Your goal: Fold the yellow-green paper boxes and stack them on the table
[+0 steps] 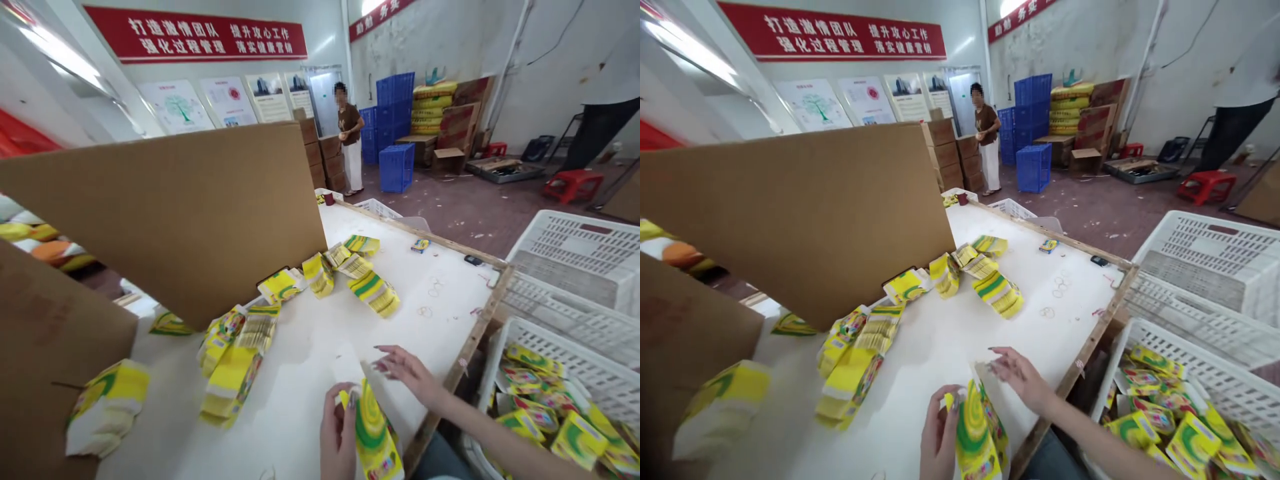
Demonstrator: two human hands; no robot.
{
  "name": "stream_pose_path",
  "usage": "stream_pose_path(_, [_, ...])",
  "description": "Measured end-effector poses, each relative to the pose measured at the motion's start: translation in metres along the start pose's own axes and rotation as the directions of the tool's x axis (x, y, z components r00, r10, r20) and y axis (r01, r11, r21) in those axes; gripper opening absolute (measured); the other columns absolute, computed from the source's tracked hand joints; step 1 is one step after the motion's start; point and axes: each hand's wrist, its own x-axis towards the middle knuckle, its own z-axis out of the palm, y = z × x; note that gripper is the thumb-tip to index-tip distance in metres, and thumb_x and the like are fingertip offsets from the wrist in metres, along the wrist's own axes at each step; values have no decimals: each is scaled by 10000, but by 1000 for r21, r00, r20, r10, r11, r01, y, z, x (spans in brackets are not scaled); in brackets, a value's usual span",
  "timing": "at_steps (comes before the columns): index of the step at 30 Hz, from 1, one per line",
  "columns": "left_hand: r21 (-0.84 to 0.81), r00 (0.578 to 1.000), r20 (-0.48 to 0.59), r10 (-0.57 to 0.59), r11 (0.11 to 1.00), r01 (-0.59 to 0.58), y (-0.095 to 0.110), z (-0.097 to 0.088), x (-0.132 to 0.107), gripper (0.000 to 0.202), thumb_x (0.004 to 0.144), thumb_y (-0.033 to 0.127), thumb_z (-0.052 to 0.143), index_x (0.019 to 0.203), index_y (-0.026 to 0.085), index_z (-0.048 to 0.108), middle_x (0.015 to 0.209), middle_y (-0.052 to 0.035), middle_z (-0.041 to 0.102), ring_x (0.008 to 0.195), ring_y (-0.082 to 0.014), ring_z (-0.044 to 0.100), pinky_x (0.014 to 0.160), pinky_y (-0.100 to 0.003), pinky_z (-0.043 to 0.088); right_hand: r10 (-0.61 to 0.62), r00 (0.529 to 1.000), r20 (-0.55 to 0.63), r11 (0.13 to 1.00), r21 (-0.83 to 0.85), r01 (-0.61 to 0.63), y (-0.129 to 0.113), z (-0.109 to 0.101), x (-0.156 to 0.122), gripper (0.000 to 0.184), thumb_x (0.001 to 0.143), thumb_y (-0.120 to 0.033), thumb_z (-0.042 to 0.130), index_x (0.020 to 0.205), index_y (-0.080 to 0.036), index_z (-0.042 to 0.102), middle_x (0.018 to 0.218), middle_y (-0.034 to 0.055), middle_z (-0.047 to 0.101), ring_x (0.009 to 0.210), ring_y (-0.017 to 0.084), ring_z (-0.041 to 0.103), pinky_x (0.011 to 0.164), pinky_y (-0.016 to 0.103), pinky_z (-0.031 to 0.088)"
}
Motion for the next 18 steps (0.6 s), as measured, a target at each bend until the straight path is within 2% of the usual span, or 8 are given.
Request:
stream_pose_path(3, [-14,997,60,-40,999,40,-12,5,-6,635,752,763,716,1050,206,652,552,45,543,490,-120,503,496,-214,379,8,999,-35,999,52,-7,5,28,-25,606,944,-604,621,1424,-259,486,1064,84,724,872,194,734,808,360,574])
stream_pose_path(5, [-31,995,89,-43,998,46,-16,6,-9,634,764,762,706,1060,206,641,568,32,570,511,-136,535,512,-225,404,-20,1000,2,999,31,19,0,43,-35,566,970,-569,598,1425,-273,438,953,31,697,798,166,687,753,314,541])
stream_pose_path(8, [-43,992,122,-32,998,38,-19,6,-11,627,776,754,702,1078,208,638,610,13,618,546,-156,578,548,-240,461,-34,999,18,999,-25,34,-7,55,-41,487,970,-570,591,1325,-257,480,773,-33,616,689,144,604,675,273,487])
stream_pose_path(11, [-40,991,129,-29,999,34,-22,4,-11,628,786,755,690,1090,208,643,641,-1,648,566,-157,596,568,-239,483,0,1000,-2,998,-60,-1,-8,57,-40,447,947,-592,608,1213,-236,556,775,-16,629,695,153,592,662,268,470])
stream_pose_path(15, [12,992,123,-12,1000,10,-22,1,-7,616,808,758,661,1065,197,653,586,23,588,515,-130,514,523,-220,413,43,999,13,998,-48,-43,-4,54,-36,444,930,-626,609,1082,-209,631,820,19,665,729,163,590,662,267,468])
stream_pose_path(18, [43,989,145,10,999,-16,-18,0,-7,570,840,738,637,958,182,673,619,5,596,553,-132,509,547,-223,412,46,999,-12,999,-26,-47,0,55,-35,465,927,-647,598,841,-190,615,681,-20,567,635,129,507,599,240,427])
